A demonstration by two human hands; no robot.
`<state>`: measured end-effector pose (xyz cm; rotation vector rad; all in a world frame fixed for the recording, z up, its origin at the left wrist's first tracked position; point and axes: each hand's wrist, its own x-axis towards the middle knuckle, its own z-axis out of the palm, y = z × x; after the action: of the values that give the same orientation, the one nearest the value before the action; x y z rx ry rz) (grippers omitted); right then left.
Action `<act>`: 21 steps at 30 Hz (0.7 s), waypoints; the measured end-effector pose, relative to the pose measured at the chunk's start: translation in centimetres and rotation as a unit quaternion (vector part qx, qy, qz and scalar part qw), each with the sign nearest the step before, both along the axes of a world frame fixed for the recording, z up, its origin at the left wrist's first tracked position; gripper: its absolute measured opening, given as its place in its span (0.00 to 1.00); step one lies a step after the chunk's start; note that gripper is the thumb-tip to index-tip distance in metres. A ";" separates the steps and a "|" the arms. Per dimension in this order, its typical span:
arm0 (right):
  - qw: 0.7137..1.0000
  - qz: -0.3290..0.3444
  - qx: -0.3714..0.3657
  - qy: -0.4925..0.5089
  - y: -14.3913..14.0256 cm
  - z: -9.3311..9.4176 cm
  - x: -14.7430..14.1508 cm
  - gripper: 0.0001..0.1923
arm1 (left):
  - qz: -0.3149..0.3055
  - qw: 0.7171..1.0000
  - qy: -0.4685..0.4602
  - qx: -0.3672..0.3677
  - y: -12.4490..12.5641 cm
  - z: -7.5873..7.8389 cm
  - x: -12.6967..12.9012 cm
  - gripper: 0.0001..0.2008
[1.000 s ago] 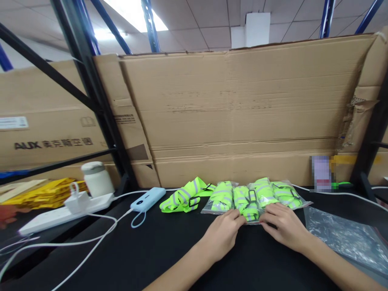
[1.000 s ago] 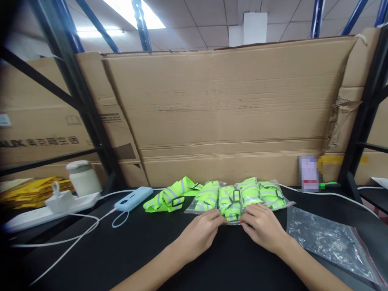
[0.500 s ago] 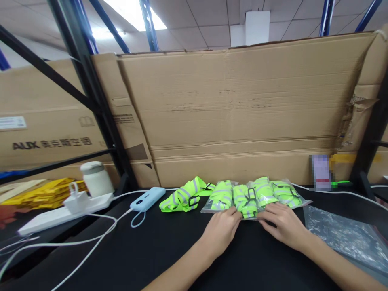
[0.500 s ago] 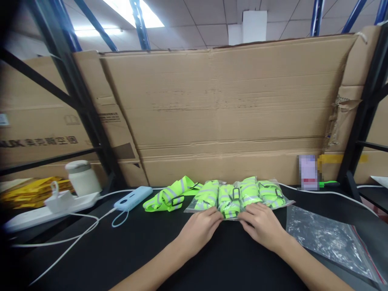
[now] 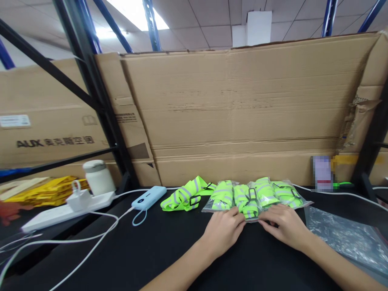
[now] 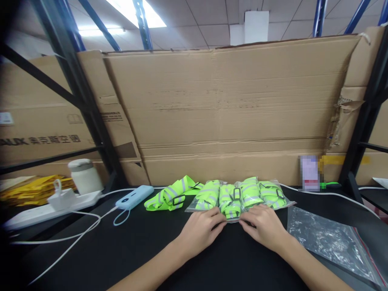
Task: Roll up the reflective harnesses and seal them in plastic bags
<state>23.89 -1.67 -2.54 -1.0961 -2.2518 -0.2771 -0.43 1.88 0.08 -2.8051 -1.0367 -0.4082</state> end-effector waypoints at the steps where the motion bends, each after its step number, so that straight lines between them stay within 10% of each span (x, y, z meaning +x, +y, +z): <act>1: 1.000 0.004 -0.001 -0.002 0.0 0.1 0.0 0.11 | -0.003 1.000 -0.002 0.001 0.0 0.0 0.0 0.09; 21: 1.000 0.006 -0.026 0.006 -0.1 0.2 -0.2 0.12 | -0.026 0.998 -0.038 0.031 0.1 -0.7 0.1 0.09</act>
<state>23.74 -1.75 -2.35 -1.1090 -2.2664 -0.2077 -0.38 2.01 -0.63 -2.7849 -0.9501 -0.5482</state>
